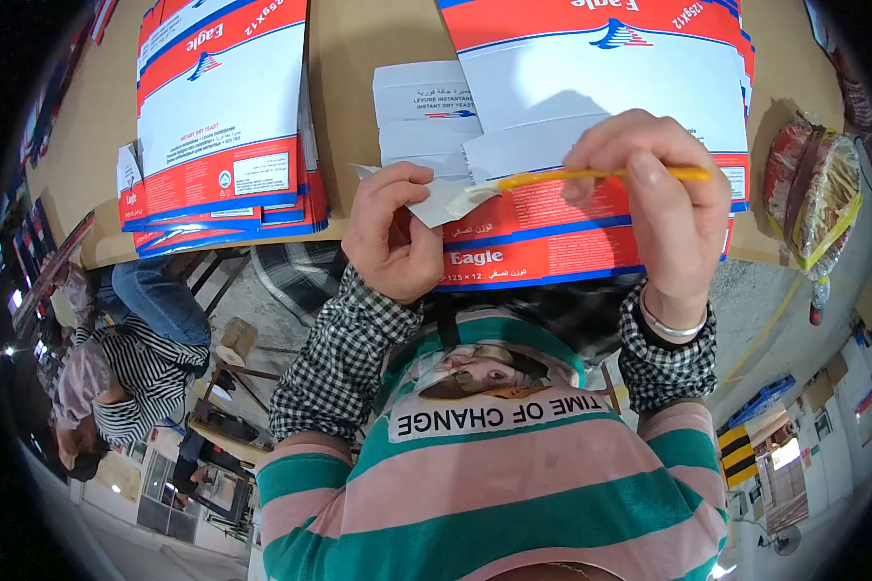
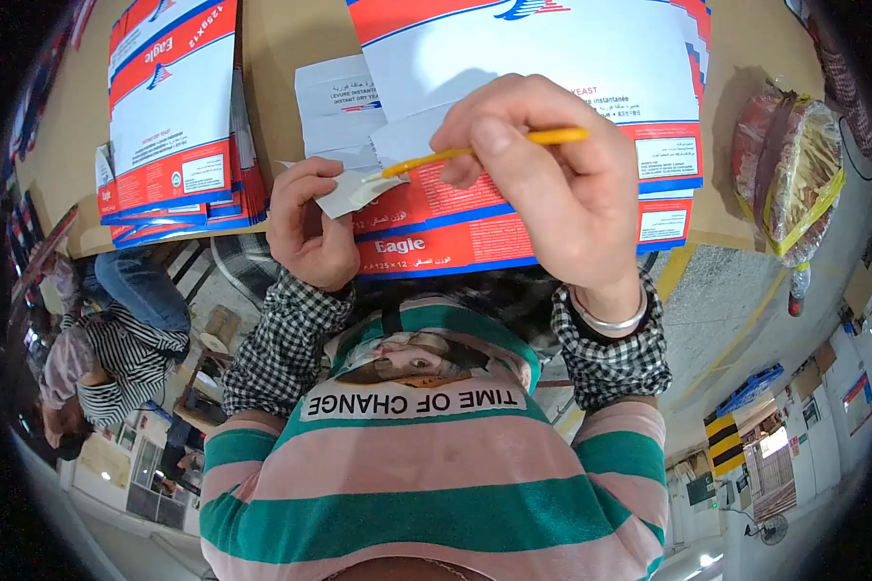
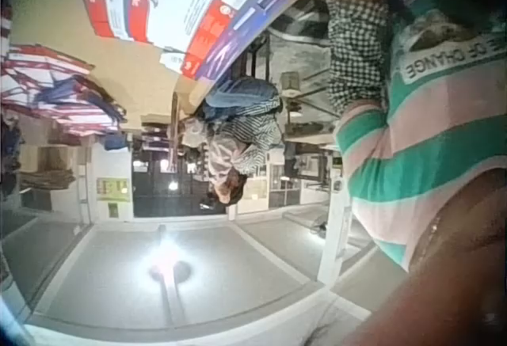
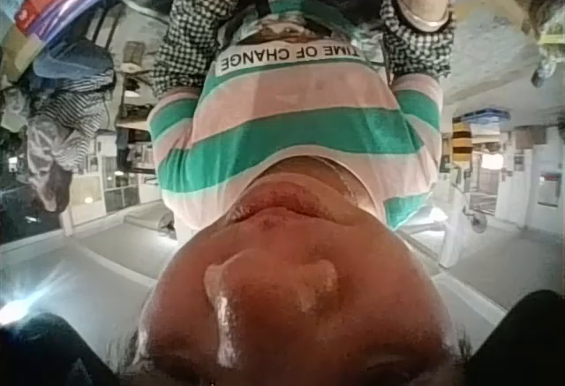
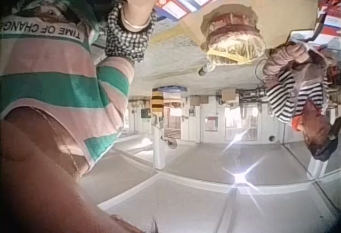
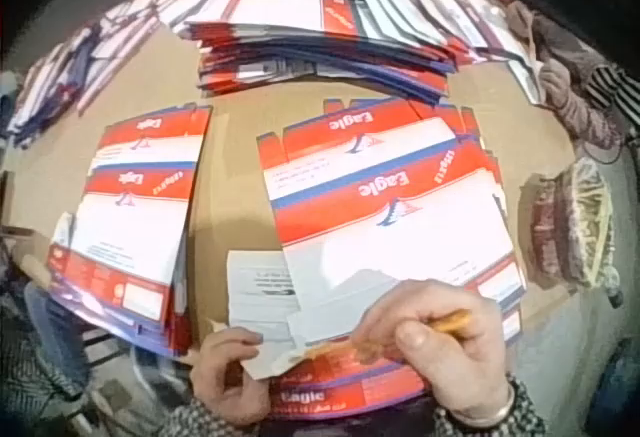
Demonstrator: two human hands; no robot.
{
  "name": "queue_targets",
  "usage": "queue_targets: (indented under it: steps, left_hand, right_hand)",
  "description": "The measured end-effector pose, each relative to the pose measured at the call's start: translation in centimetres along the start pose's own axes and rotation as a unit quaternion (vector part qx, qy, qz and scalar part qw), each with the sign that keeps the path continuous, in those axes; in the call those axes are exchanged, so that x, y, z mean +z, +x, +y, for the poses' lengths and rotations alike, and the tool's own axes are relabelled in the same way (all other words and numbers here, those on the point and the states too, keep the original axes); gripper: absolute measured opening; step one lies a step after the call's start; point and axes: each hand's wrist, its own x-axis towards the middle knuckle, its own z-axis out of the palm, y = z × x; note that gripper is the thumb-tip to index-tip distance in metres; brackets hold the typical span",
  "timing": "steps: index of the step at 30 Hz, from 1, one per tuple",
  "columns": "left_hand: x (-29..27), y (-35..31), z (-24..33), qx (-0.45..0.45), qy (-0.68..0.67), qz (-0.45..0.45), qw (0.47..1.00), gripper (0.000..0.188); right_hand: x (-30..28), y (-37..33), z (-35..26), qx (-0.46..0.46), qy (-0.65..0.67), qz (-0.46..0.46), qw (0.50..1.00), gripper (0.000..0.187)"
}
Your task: The recorder is using a brush to apply glue to cardboard components and assembling them into boxes at a factory work table.
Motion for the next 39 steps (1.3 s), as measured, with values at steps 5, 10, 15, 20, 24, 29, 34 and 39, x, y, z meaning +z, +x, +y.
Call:
queue_targets:
  steps: [5, 10, 15, 20, 24, 29, 34, 39]
  left_hand:
    - [0.0, 0.0, 0.0, 0.01, 0.006, 0.006, 1.0, 0.027]
    - [0.2, 0.1, 0.2, 0.017, 0.016, 0.019, 1.0, 0.025]
    - [0.2, 0.0, 0.2, 0.014, 0.019, 0.017, 1.0, 0.025]
    - [0.3, -0.1, 0.2, 0.011, 0.014, 0.017, 1.0, 0.024]
    - [0.2, -0.1, 0.3, 0.009, 0.012, 0.02, 1.0, 0.025]
    - [0.2, -0.1, 0.2, 0.008, 0.007, 0.016, 1.0, 0.025]
    - [0.1, -0.2, 0.1, 0.002, 0.002, 0.008, 1.0, 0.025]
    - [0.1, -0.1, 0.2, 0.004, 0.002, 0.007, 1.0, 0.026]
  right_hand:
    - [0.0, -0.1, 0.6, 0.045, 0.004, 0.039, 0.998, 0.016]
    - [-0.2, 0.3, 1.0, 0.054, 0.009, 0.062, 0.997, 0.018]
    - [0.0, 0.4, 1.0, 0.066, 0.017, 0.074, 0.995, 0.019]
    - [-0.3, 0.3, 1.1, 0.073, 0.005, 0.068, 0.995, 0.019]
    - [-0.5, 0.6, 0.7, 0.079, 0.035, 0.083, 0.993, 0.016]
    - [-1.5, 1.0, 0.0, -0.007, 0.041, 0.033, 0.999, 0.01]
    - [-1.8, 1.2, 0.0, 0.029, -0.013, -0.026, 0.999, 0.012]
    - [-2.8, 1.6, 0.1, 0.057, -0.002, -0.068, 0.996, 0.013]
